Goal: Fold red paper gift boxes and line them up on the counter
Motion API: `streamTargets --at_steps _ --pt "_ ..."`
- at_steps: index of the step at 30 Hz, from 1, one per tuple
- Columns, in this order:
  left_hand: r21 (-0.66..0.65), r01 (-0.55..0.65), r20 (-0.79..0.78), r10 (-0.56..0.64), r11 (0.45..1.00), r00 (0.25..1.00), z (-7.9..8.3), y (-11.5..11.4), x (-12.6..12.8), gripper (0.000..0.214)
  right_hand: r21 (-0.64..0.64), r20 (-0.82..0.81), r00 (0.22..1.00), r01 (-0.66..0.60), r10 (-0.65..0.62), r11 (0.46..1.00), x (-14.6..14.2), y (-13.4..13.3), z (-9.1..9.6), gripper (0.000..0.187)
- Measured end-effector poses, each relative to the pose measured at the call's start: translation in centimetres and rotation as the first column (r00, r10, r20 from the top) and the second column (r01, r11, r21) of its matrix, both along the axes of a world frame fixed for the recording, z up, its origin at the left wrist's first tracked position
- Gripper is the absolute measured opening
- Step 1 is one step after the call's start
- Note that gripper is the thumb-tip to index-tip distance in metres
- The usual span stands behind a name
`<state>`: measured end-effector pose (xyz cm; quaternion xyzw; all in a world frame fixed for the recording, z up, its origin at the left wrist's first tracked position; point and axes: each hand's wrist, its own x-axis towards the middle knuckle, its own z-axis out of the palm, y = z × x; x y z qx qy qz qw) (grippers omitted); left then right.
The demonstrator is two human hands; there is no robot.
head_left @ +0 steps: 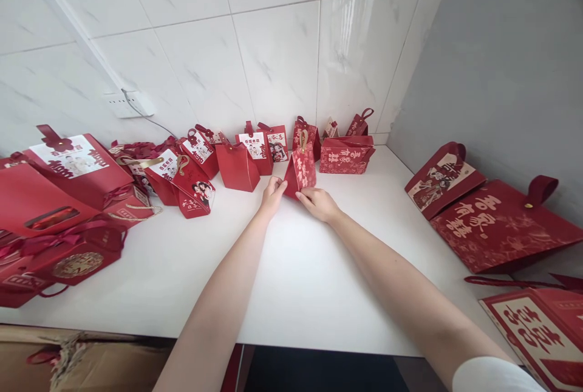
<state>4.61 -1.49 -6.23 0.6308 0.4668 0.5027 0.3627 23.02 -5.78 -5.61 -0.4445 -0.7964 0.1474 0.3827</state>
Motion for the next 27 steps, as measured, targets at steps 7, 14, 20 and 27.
streamTargets --at_steps 7,14,20,27 --pt "0.034 -0.074 0.01 0.074 0.997 0.997 -0.1 0.3 0.2 0.019 0.068 -0.435 0.838 0.395 -0.329 0.916 0.7 1.1 -0.2 0.03" --pt "0.016 0.109 -0.153 -0.105 0.994 0.983 0.5 -0.8 0.9 0.042 -0.26 -0.56 0.745 0.256 -0.362 0.931 2.1 2.7 -1.3 0.033" --pt "-0.015 0.047 0.1 -0.045 0.999 0.994 0.6 -0.3 0.4 0.051 -0.268 -0.632 0.761 -0.037 -0.146 0.963 1.8 2.7 -1.2 0.041" --pt "-0.009 0.039 0.121 -0.037 0.999 0.992 1.0 -0.3 0.2 0.054 -0.315 -0.685 0.727 -0.231 -0.052 0.92 1.5 3.0 -1.4 0.051"
